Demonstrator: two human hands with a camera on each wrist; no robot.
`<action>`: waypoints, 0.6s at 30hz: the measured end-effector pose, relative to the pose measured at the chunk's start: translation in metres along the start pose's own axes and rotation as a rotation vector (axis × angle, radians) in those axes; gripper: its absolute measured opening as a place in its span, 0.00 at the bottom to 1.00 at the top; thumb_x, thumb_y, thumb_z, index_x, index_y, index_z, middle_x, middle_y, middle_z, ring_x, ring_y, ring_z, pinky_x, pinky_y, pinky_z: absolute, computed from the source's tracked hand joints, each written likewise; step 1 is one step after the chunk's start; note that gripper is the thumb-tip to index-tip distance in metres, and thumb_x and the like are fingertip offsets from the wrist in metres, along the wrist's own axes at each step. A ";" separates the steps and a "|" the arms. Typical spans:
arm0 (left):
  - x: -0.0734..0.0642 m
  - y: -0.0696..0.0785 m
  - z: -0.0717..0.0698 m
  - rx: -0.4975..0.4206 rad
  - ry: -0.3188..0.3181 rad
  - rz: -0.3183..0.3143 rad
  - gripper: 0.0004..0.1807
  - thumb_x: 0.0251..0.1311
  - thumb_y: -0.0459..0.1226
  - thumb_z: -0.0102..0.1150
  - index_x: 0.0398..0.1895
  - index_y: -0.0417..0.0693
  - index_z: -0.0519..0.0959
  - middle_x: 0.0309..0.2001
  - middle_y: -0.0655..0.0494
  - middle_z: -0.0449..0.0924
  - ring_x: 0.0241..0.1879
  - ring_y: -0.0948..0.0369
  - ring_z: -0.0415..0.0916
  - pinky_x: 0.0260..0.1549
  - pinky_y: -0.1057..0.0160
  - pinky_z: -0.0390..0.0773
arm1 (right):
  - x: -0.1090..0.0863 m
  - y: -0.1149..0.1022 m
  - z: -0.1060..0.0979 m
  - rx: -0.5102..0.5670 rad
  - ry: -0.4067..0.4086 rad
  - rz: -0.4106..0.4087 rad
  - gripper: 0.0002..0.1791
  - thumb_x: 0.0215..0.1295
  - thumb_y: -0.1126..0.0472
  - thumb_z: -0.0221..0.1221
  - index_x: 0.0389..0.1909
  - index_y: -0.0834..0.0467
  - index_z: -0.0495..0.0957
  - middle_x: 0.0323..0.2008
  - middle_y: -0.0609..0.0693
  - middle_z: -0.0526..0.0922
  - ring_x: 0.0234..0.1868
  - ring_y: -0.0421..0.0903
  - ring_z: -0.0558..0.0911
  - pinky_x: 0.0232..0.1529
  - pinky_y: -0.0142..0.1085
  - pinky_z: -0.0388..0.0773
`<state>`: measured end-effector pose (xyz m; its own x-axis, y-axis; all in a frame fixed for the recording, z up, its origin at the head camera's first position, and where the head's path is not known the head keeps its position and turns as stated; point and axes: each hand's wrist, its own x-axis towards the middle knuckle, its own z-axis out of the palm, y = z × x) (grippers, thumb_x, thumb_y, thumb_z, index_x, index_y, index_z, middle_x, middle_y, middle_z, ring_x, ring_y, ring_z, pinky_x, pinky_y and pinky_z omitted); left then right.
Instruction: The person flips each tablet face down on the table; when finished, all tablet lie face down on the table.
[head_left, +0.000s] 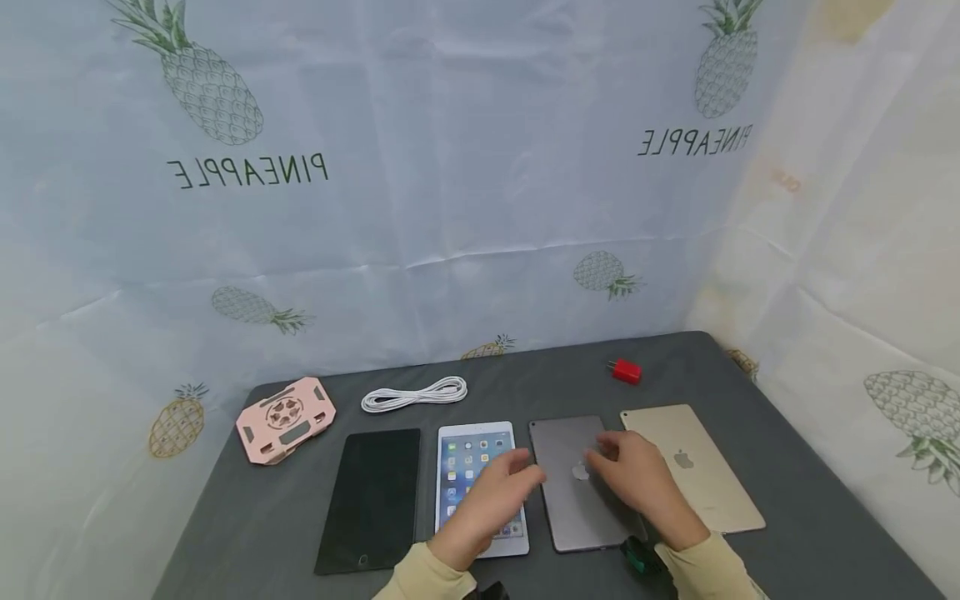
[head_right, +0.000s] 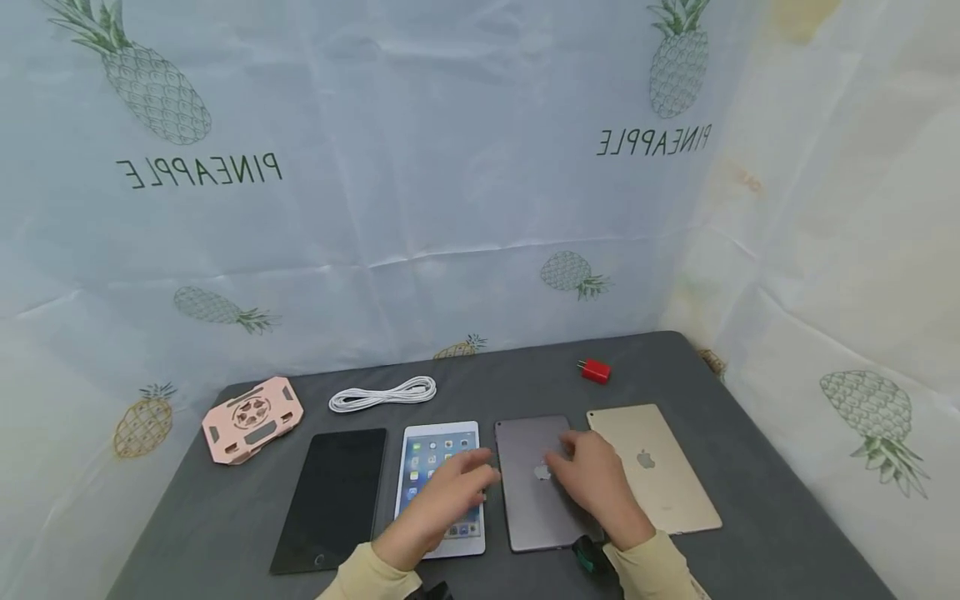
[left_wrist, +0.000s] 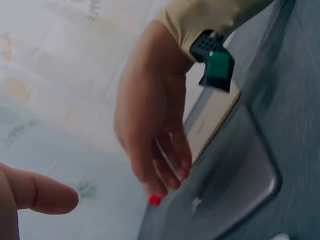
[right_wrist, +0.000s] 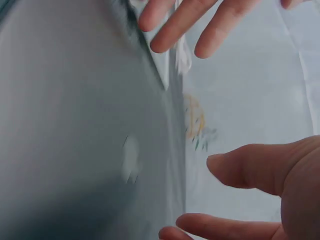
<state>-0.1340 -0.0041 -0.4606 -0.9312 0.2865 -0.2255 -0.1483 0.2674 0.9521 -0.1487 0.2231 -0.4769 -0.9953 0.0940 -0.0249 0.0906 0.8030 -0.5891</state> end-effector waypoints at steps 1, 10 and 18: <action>-0.002 -0.001 -0.010 -0.004 0.012 0.002 0.39 0.67 0.45 0.61 0.76 0.30 0.70 0.73 0.29 0.73 0.69 0.38 0.77 0.67 0.35 0.77 | 0.000 -0.007 0.004 0.006 0.006 -0.014 0.25 0.69 0.54 0.70 0.58 0.68 0.86 0.47 0.58 0.91 0.44 0.50 0.88 0.42 0.49 0.87; -0.018 -0.018 -0.089 0.052 0.211 -0.072 0.42 0.72 0.45 0.59 0.80 0.29 0.61 0.73 0.28 0.71 0.66 0.38 0.77 0.66 0.32 0.76 | -0.001 -0.073 0.041 0.042 -0.119 -0.060 0.28 0.70 0.51 0.70 0.62 0.67 0.84 0.50 0.58 0.91 0.47 0.51 0.88 0.47 0.51 0.88; -0.024 -0.027 -0.102 0.017 0.212 -0.117 0.42 0.72 0.45 0.58 0.78 0.25 0.61 0.71 0.27 0.73 0.66 0.38 0.78 0.65 0.35 0.80 | -0.010 -0.107 0.058 -0.002 -0.217 -0.062 0.38 0.67 0.44 0.71 0.66 0.69 0.80 0.61 0.65 0.86 0.65 0.65 0.83 0.62 0.63 0.82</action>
<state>-0.1421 -0.1122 -0.4602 -0.9574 0.0540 -0.2837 -0.2550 0.3035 0.9181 -0.1503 0.1021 -0.4609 -0.9832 -0.0838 -0.1619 0.0291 0.8047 -0.5929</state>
